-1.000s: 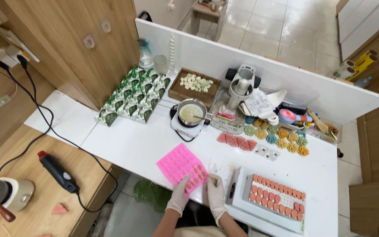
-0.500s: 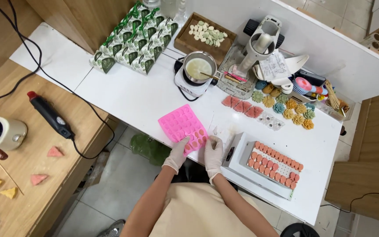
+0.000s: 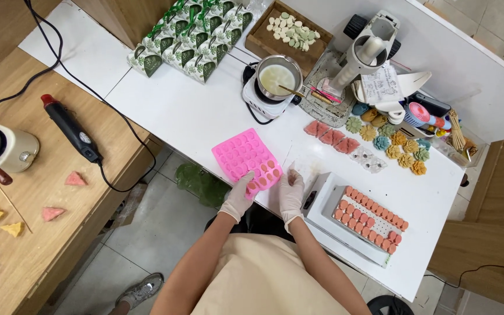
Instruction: Removing small heart-shaped wax pieces from a pink silicone mold and arranging them on a tray.
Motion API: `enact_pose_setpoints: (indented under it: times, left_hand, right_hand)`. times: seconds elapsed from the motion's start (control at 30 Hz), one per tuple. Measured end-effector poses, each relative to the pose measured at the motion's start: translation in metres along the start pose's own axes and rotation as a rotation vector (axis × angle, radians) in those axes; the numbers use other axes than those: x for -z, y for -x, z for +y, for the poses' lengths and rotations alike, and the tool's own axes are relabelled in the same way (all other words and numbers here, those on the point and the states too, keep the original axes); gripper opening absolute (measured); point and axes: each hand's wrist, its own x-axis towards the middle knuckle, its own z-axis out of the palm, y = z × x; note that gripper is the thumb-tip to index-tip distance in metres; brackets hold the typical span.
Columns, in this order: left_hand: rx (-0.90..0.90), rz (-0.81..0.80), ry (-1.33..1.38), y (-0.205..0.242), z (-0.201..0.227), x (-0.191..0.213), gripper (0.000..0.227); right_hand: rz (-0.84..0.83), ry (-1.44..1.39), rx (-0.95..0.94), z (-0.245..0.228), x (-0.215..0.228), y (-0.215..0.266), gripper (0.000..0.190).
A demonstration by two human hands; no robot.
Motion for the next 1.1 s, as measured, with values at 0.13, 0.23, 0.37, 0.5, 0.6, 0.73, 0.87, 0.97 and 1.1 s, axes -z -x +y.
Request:
enact_pose_setpoints:
  times: [0.13, 0.23, 0.37, 0.5, 0.6, 0.73, 0.87, 0.97, 1.1]
  left_hand:
    - [-0.696, -0.189, -1.078, -0.006, -0.012, 0.024, 0.053]
    - [-0.687, -0.169, -1.1, -0.029, -0.027, 0.042, 0.051]
    - [-0.014, 0.031, 0.182, 0.004, -0.006, -0.024, 0.044]
    - [0.187, 0.202, -0.322, 0.051, 0.01, -0.041, 0.044]
    - [0.228, 0.098, -1.044, 0.065, 0.024, -0.012, 0.043]
    - [-0.24, 0.113, -1.66, 0.051, 0.062, -0.042, 0.035]
    - [-0.605, -0.055, -1.76, 0.014, 0.092, -0.108, 0.044]
    - [-0.768, -0.159, -1.919, -0.03, 0.098, -0.127, 0.071]
    - [-0.4, -0.214, -2.242, -0.044, 0.109, -0.155, 0.081]
  right_hand:
    - [-0.02, -0.194, -0.317, 0.017, -0.009, -0.008, 0.038]
    - [-0.28, -0.667, -0.702, -0.007, -0.015, -0.003, 0.033]
    - [-0.331, -0.712, -0.708, -0.001, -0.026, -0.009, 0.027]
    - [-0.233, -0.656, -0.656, -0.001, -0.021, -0.024, 0.024]
    - [-0.251, -0.579, -0.507, 0.022, -0.026, -0.038, 0.024]
    - [-0.324, -0.505, -0.377, 0.008, -0.017, -0.038, 0.022]
    - [-0.318, -0.5, -0.421, -0.003, -0.021, -0.043, 0.018]
    - [-0.286, -0.578, -0.39, -0.01, -0.019, -0.05, 0.018]
    - [-0.368, -0.759, -0.668, -0.071, 0.007, -0.054, 0.022]
